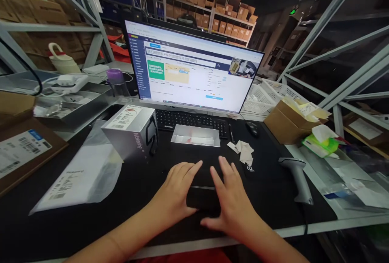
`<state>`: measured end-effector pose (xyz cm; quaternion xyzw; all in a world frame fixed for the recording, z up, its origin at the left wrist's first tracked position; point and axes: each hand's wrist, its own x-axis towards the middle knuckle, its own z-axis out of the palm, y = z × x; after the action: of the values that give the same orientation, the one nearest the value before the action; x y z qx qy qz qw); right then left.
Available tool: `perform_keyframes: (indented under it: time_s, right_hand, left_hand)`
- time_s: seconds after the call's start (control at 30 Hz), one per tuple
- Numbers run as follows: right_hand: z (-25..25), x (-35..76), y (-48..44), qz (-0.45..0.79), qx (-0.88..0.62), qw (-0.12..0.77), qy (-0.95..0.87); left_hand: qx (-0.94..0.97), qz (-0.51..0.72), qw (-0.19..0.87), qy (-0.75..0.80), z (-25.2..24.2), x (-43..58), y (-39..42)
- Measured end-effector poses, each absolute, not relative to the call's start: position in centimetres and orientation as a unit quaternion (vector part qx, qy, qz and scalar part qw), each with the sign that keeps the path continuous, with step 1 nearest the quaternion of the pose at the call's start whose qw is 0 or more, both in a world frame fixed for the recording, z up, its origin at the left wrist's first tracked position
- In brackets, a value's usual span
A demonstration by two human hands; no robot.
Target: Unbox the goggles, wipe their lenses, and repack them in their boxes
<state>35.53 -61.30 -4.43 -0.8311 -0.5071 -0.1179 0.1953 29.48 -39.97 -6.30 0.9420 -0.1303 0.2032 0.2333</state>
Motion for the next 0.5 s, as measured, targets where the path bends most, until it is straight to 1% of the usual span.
perform_keyframes:
  time_s: [0.1, 0.2, 0.27, 0.4, 0.43, 0.5]
  right_hand:
    - [-4.0, 37.2, -59.8, -0.021, -0.836, 0.202, -0.51]
    - [-3.8, 38.6, -59.9, 0.049, -0.832, 0.264, -0.486]
    - [-3.6, 39.2, -60.4, 0.073, -0.827, 0.306, -0.465]
    - [-3.2, 39.2, -61.1, 0.087, -0.821, 0.346, -0.446]
    - [-3.2, 39.1, -61.1, 0.09, -0.819, 0.348, -0.447]
    - [-3.2, 38.9, -61.2, 0.096, -0.815, 0.348, -0.453]
  left_hand:
    - [0.936, 0.207, 0.264, -0.11, -7.0, 27.8, -39.2]
    - [0.936, 0.202, 0.286, -0.024, -8.2, 25.8, -37.2]
    - [0.934, 0.181, 0.307, 0.022, -9.0, 24.8, -35.8]
    - [0.931, 0.063, 0.357, 0.051, -9.9, 24.4, -34.9]
    - [0.928, 0.05, 0.363, 0.065, -9.9, 24.5, -35.1]
    - [0.921, 0.067, 0.37, 0.102, -9.8, 24.9, -35.7]
